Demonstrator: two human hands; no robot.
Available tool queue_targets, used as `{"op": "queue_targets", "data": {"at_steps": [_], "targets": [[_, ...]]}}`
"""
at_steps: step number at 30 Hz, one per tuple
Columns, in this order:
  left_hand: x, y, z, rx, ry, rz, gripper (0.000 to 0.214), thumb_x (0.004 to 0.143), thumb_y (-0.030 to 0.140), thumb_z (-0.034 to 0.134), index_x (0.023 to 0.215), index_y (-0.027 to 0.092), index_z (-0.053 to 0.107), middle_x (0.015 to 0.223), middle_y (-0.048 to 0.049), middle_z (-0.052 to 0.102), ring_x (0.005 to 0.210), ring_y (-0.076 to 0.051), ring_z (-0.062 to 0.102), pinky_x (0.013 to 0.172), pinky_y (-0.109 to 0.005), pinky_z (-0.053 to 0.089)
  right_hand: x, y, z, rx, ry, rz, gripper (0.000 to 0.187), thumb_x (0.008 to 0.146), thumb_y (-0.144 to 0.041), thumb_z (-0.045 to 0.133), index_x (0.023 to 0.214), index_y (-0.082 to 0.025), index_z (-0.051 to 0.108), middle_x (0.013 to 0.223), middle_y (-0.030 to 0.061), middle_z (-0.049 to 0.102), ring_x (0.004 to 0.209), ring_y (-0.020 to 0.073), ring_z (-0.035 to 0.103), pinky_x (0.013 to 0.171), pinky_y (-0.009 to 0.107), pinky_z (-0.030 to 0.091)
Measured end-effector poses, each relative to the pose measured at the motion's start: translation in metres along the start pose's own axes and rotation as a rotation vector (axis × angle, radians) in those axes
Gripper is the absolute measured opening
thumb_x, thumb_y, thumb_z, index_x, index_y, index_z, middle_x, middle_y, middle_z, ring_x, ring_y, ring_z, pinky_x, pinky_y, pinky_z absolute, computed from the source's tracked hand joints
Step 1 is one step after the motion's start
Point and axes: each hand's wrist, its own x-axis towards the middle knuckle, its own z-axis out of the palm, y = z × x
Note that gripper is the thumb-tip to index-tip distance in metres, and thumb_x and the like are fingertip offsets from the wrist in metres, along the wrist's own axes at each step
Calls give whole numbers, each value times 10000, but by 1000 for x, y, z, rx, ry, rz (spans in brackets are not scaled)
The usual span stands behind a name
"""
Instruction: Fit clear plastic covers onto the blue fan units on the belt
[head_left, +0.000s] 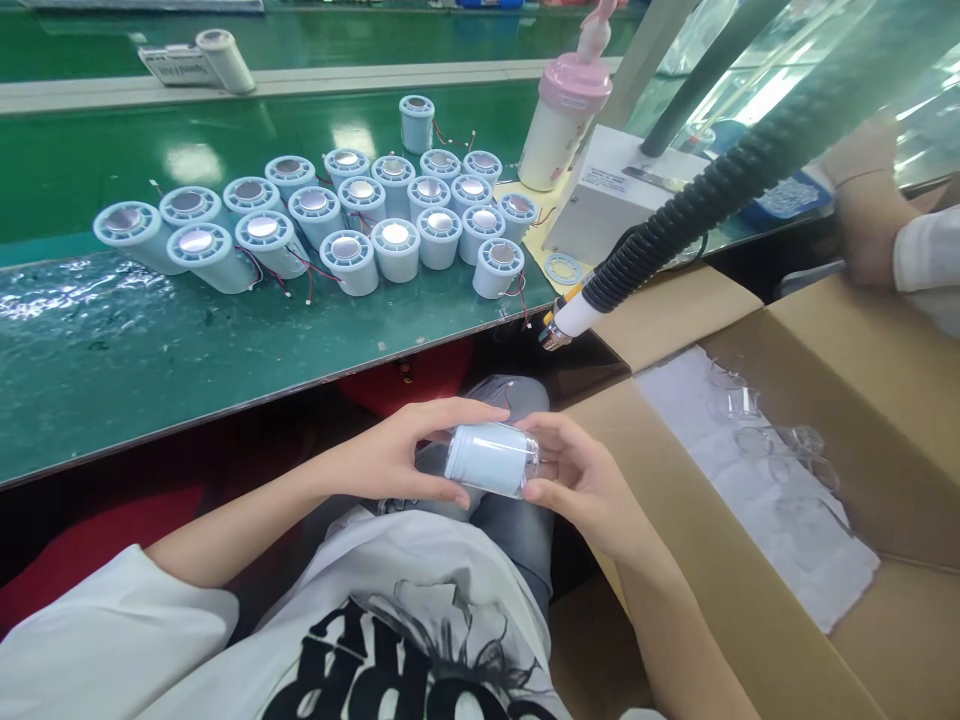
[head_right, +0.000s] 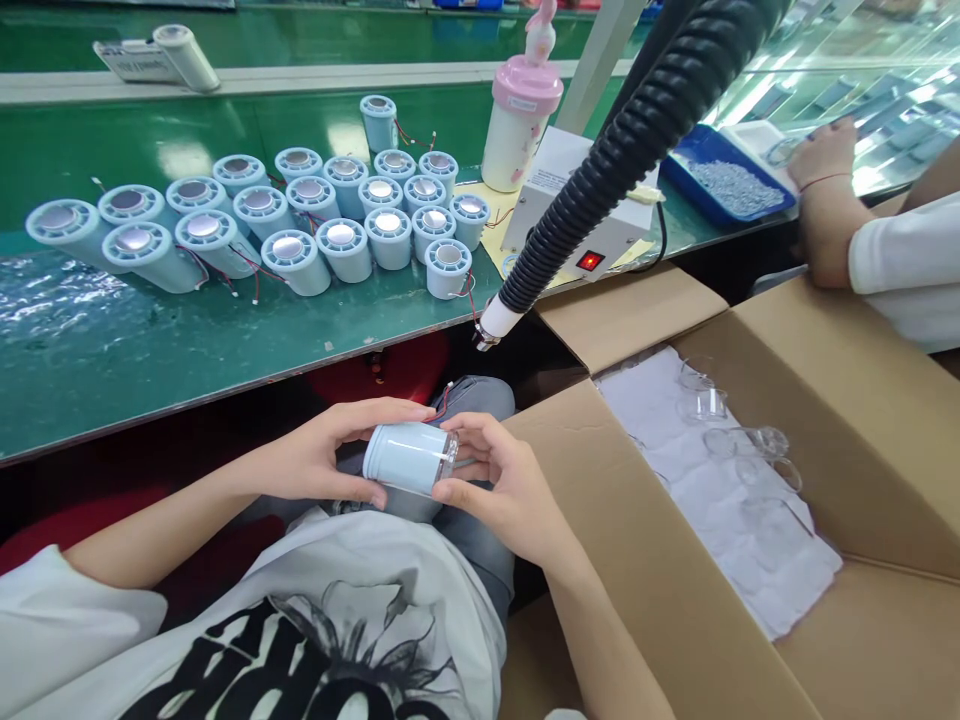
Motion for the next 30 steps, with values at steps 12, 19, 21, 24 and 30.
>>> {"op": "queue_targets", "data": {"at_steps": [12,19,21,24,30], "targets": [[-3,-2,-3,40,2,56,776,699,241,802,1396,281,463,1420,-112,506,1307,-264,484,1024,-362,478,8,2,9,169,51,157,407,758,-487,725,990,-212,533,813,-8,670,660,112,632,578,223,558],[-3,0,-4,52,1,71,766,699,236,801,1391,282,474,1415,-117,511,1308,-272,483,1034,-373,470,12,5,13,221,44,296,508,734,-648,650,892,-196,481,617,-11,661,519,133,651,459,209,527],[-3,0,-5,47,-1,71,767,695,234,803,1388,284,478,1413,-118,513,1309,-275,481,1031,-376,472,13,5,14,231,50,329,523,722,-676,632,866,-203,460,577,-11,652,478,132,637,428,199,508],[-2,-1,-5,30,-6,59,765,698,231,802,1388,285,477,1413,-118,513,1305,-273,486,1022,-373,478,15,6,17,250,52,348,526,714,-698,607,825,-210,445,535,-26,621,424,123,605,377,182,469],[-2,-3,-6,2,-14,77,783,681,200,812,1386,280,480,1429,-121,496,1324,-271,467,1055,-385,449,19,9,20,292,1,402,548,742,-733,524,804,-189,512,472,-28,569,344,105,530,301,161,371]]}}
